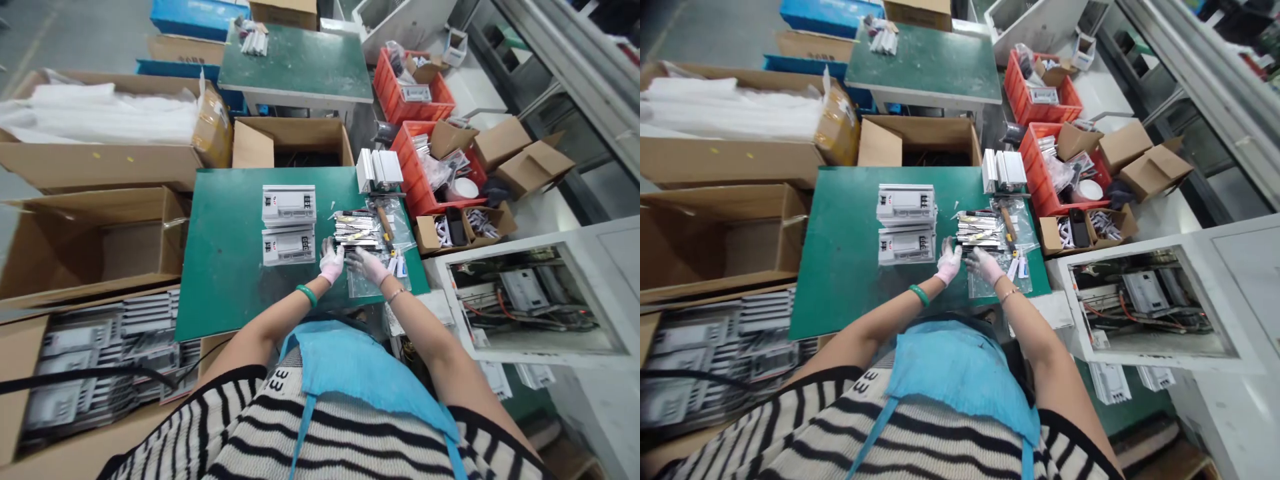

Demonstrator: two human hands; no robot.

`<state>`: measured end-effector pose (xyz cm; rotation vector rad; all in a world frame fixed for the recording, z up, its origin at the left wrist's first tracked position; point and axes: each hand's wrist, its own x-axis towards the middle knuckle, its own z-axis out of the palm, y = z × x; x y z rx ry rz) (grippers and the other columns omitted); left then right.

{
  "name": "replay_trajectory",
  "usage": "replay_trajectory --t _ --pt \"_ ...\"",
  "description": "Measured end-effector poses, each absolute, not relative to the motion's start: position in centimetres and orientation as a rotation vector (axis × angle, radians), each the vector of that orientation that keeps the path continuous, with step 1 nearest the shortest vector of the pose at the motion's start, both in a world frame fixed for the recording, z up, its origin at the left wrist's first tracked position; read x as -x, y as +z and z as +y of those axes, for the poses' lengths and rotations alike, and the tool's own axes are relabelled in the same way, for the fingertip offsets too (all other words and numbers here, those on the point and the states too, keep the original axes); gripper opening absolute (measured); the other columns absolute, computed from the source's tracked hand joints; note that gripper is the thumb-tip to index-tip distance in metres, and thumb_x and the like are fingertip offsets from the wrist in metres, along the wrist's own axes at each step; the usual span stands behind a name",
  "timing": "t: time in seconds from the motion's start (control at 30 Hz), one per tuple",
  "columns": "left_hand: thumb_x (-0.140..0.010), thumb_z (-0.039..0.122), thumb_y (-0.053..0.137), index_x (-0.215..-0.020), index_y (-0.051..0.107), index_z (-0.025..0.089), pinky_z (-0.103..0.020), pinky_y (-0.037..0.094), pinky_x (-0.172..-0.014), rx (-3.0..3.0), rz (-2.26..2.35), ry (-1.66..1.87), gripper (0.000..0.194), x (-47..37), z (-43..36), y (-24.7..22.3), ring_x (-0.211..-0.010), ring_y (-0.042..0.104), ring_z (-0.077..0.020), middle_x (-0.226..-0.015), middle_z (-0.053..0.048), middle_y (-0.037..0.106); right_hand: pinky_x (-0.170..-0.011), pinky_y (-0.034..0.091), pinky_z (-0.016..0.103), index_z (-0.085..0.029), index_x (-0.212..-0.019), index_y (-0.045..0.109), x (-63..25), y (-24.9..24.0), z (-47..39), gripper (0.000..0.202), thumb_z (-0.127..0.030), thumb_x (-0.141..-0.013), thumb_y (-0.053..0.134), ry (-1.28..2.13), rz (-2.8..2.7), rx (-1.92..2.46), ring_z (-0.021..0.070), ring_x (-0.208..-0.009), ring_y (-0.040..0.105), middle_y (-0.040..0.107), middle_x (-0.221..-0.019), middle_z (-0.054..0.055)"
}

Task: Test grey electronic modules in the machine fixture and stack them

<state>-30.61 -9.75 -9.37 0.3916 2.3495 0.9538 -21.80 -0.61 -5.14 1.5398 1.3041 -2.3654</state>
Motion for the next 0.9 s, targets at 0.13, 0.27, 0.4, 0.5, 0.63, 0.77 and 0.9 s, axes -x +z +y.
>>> replay_trajectory --t 0.13,0.27,0.4,0.5,0.63,0.77,0.9 --pt "-0.096 0.038 0.037 -0.152 0.029 0.013 -0.039 0.024 -0.122 -0.333 2.401 0.891 0.062 32.1 -6.8 -10.7 -0.149 0.026 -0.0255 -0.16 -0.017 0.03 -0.071 0.057 0.029 -0.024 -0.127 0.053 13.5 -5.1 -3.7 0.04 -0.037 -0.09 0.059 -2.408 1.277 -1.52 0.015 -0.078 0.069 0.07 -0.107 0.008" --pt "-0.096 0.038 0.035 -0.154 0.026 0.013 -0.037 0.031 -0.119 -0.386 2.439 0.83 0.064 32.2 -5.0 -11.6 -0.146 0.032 -0.025 -0.159 -0.016 0.033 -0.072 0.058 0.032 -0.022 -0.127 0.057 4.0 -5.7 -5.6 0.059 -0.051 -0.077 0.066 -2.269 1.405 -1.906 0.02 -0.083 0.071 0.071 -0.103 0.01" --pt "-0.095 0.039 0.035 -0.154 0.025 0.014 -0.042 0.038 -0.114 -0.502 2.481 0.735 0.065 31.9 -4.0 -11.7 -0.143 0.038 -0.0284 -0.158 -0.018 0.034 -0.078 0.059 0.036 -0.021 -0.128 0.057 -2.9 -6.0 -7.3 0.071 -0.062 -0.07 0.065 -2.198 1.352 -2.301 0.0245 -0.093 0.072 0.07 -0.11 0.013" --pt "-0.091 0.037 0.044 -0.152 0.032 0.012 -0.048 0.023 -0.121 -0.751 2.499 0.673 0.067 32.0 -3.2 -10.9 -0.149 0.024 -0.0319 -0.161 -0.017 0.028 -0.081 0.059 0.037 -0.021 -0.13 0.056 -5.5 -6.1 -8.7 0.073 -0.062 -0.07 0.064 -2.131 1.283 -2.53 0.0256 -0.098 0.071 0.069 -0.115 0.014" --pt "-0.088 0.033 0.048 -0.146 0.044 0.018 -0.046 0.012 -0.124 -1.165 2.391 0.587 0.06 32.5 -1.2 -9.5 -0.151 0.019 -0.0285 -0.159 -0.009 0.035 -0.081 0.059 0.035 -0.019 -0.13 0.056 -6.7 -6.1 -10.2 0.073 -0.054 -0.068 0.067 -2.039 1.191 -2.691 0.0244 -0.096 0.071 0.069 -0.116 0.013" --pt "-0.087 0.029 0.048 -0.145 0.045 0.01 -0.05 0.018 -0.121 -1.282 2.358 0.465 0.061 32.8 0.4 -8.9 -0.145 0.031 -0.0338 -0.153 -0.018 0.042 -0.077 0.059 0.034 -0.018 -0.128 0.06 -7.3 -6.1 -11.1 0.069 -0.052 -0.067 0.066 -1.989 1.208 -2.743 0.024 -0.092 0.071 0.071 -0.11 0.011" --pt "-0.085 0.028 0.05 -0.14 0.049 0.01 -0.054 0.024 -0.117 -1.307 2.364 0.379 0.058 32.7 0.2 -8.6 -0.138 0.039 -0.0387 -0.146 -0.023 0.049 -0.075 0.059 0.032 -0.017 -0.126 0.063 -8.3 -6.4 -12.2 0.068 -0.053 -0.067 0.064 -1.88 1.23 -2.815 0.0228 -0.089 0.071 0.071 -0.104 0.009"
